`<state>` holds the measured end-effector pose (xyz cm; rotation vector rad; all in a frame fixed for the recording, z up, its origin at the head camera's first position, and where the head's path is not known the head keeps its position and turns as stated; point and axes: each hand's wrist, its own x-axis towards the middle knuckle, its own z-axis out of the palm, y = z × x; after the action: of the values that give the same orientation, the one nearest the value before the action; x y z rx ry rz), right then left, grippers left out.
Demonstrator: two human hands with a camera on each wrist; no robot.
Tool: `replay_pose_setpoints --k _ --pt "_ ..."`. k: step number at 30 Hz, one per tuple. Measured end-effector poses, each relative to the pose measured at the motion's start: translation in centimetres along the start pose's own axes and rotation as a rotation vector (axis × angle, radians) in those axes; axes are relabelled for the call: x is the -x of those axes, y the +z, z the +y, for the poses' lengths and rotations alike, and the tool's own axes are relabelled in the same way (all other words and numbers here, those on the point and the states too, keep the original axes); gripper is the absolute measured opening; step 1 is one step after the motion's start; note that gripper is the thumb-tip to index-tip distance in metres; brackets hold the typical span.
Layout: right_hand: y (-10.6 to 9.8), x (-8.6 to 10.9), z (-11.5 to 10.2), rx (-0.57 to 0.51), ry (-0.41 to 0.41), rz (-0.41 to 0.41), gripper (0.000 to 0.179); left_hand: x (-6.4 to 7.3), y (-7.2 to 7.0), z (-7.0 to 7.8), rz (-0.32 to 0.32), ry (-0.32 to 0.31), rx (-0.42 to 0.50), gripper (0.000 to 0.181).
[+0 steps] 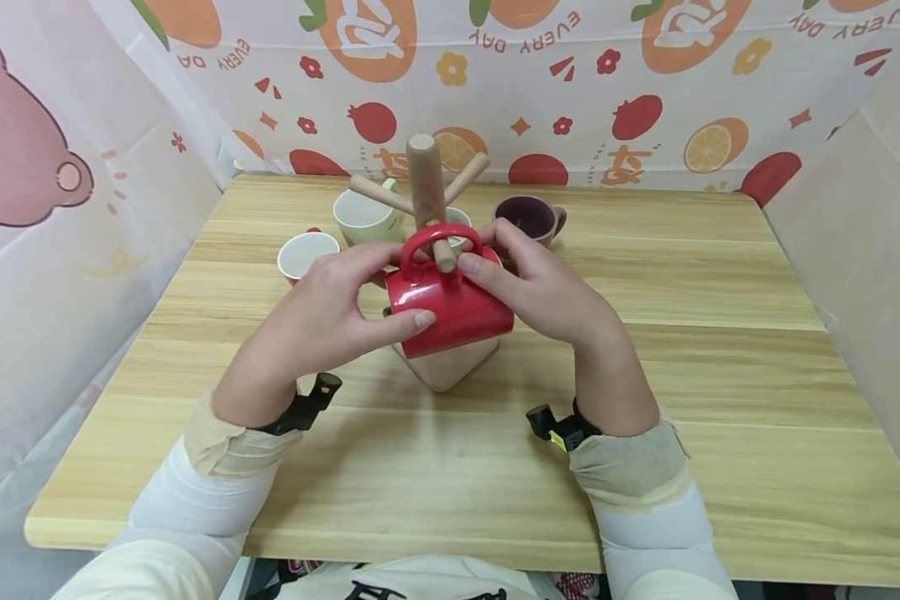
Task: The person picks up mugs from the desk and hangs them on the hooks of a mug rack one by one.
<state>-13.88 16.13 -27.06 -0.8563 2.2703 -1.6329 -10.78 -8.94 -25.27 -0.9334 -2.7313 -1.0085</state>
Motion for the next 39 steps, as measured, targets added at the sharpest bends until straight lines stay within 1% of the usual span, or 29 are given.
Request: replay_pose_setpoints --k 7,16,20,24,35,39 --pt "0.03 -0.06 0.07 -0.015 0.010 -0.010 0.031 -0.06 -0.01 -0.02 -0.007 -0.015 0.000 0.057" --pt "-0.14 0.01 0.12 -0.002 0.016 -0.014 0.039 -0.06 -0.09 -0.03 -0.062 -0.037 0.022 0.057" --pt "-0.20 0.04 0.10 0.007 0.032 -0.012 0.041 -0.07 -0.07 -0.09 -0.081 -0.038 -0.004 0.061" --pt "-0.22 0.03 0.09 0.035 0.026 -0.006 0.041 -0.09 0.03 -0.21 -0.090 -0.037 -0.039 0.064" --pt "-0.16 0.06 0.14 0.037 0.016 -0.006 0.041 -0.07 0.10 -0.20 -0.097 -0.054 -0.080 0.067" --pt "-0.18 0.04 0.13 0.038 0.013 -0.008 0.042 -0.09 0.06 -0.15 -0.098 -0.050 -0.082 0.068"
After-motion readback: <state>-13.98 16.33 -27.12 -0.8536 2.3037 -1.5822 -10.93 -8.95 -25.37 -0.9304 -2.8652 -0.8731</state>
